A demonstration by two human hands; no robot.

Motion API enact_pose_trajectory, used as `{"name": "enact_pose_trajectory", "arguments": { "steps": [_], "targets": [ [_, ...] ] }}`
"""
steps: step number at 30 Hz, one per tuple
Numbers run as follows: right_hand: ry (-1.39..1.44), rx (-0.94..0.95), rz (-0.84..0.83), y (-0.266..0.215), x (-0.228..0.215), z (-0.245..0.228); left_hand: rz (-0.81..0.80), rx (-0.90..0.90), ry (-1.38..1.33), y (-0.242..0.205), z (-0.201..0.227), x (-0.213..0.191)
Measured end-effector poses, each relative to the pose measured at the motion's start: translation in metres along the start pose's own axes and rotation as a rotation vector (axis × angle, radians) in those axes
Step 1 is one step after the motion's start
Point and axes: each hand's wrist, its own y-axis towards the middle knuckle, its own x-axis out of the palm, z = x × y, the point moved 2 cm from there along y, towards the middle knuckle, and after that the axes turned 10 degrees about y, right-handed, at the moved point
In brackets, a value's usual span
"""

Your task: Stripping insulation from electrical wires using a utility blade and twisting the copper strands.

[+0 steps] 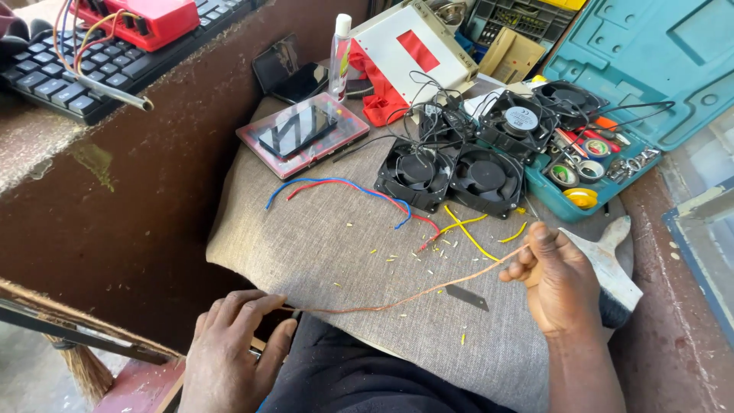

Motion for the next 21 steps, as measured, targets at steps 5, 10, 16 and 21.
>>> {"name": "enact_pose_trajectory", "arguments": {
  "steps": [5,10,16,21],
  "targets": [
    [-0.085,-0.144,-0.035,-0.019,0.032,-0.016,0.438,0.096,0.367,0.026,0.076,-0.032],
    [-0.080,-0.250,-0.015,-0.039,0.045,-0.041,0.366,0.084,0.347,0.045,0.093,-0.032],
    [-0.119,-0.320,0.053,-0.034,0.030,-0.043,0.202,0.040,0.374,0.042,0.040,-0.009],
    [-0.146,-0.301,0.038,-0.038,0.045,-0.039,0.030,0.281,-0.308,0.037,0.078,-0.007]
  ]
}}
